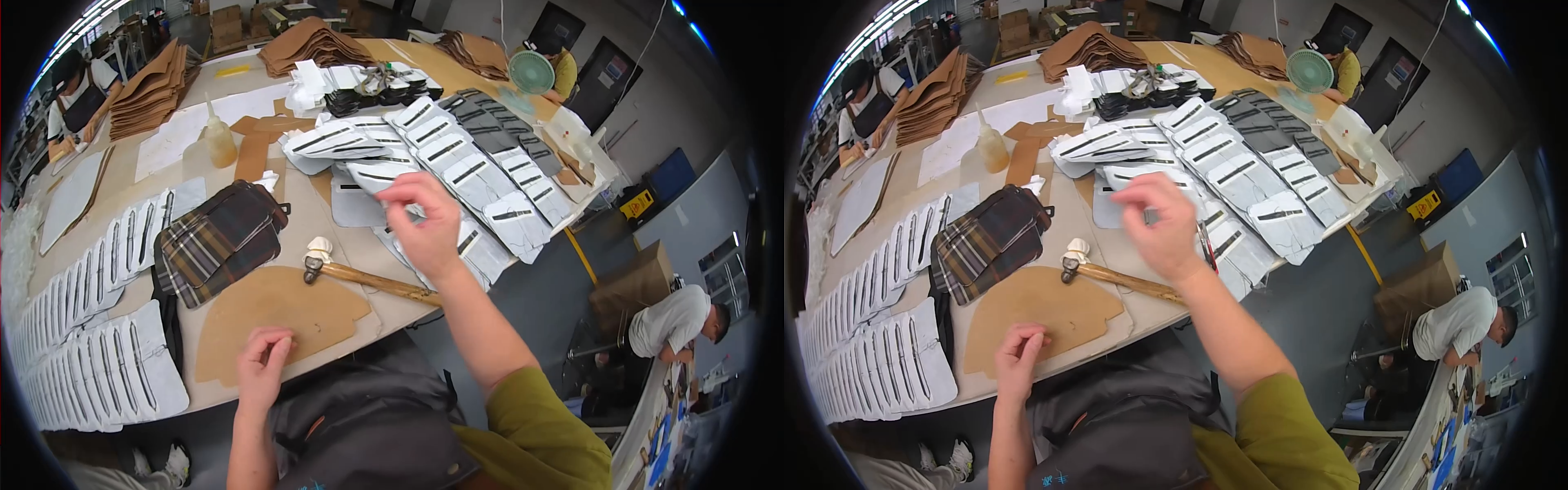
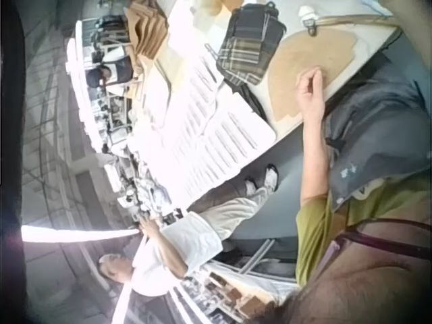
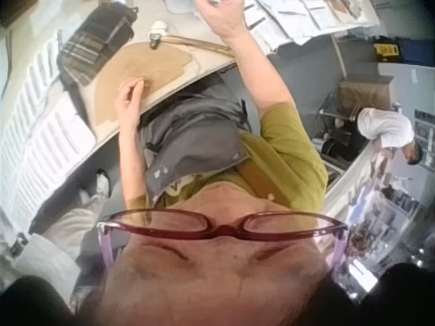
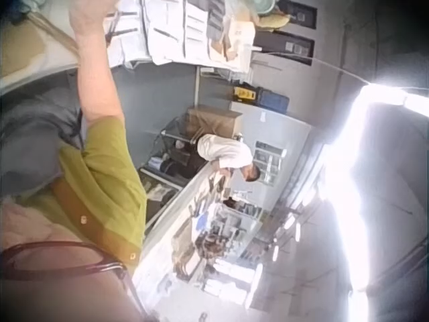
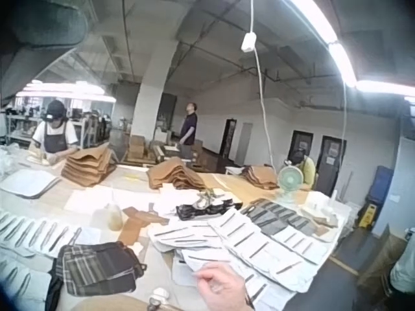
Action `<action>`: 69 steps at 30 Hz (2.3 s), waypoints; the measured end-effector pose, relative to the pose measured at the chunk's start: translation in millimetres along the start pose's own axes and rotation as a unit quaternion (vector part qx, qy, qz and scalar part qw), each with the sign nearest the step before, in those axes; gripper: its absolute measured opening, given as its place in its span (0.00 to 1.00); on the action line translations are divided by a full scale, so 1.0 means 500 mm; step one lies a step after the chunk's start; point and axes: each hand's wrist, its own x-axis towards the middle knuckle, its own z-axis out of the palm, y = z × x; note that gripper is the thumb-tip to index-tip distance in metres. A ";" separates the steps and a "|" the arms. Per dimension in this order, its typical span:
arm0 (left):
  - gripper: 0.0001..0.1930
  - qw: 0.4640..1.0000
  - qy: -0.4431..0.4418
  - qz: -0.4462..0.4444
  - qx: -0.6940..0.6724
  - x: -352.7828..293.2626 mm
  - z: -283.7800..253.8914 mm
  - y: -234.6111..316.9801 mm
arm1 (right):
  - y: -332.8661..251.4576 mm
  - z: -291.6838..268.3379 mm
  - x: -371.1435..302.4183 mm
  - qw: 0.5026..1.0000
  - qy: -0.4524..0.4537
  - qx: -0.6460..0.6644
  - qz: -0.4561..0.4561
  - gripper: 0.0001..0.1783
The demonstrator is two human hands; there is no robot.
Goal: Manually assembling leather pouch components using adhesive and a mallet in a workshop environment.
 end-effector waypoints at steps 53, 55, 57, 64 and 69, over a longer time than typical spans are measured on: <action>0.33 0.809 -0.189 0.135 0.540 0.361 0.266 0.017 | 0.090 -0.217 0.094 0.846 0.088 0.448 0.275 0.24; 0.34 0.847 -0.193 0.105 0.483 0.324 0.255 0.062 | 0.047 -0.144 0.030 0.871 0.018 0.421 0.254 0.20; 0.34 0.957 -0.199 -0.030 -0.208 0.241 0.252 0.121 | -0.025 -0.109 -0.029 0.919 -0.219 0.233 0.230 0.20; 0.23 0.877 0.094 -0.254 -0.398 -0.004 0.154 0.101 | -0.059 -0.043 -0.153 0.817 -0.541 0.195 -0.032 0.21; 0.22 0.899 0.087 -0.273 -0.331 -0.106 0.070 0.112 | -0.092 0.015 -0.141 0.951 -0.301 0.071 -0.027 0.17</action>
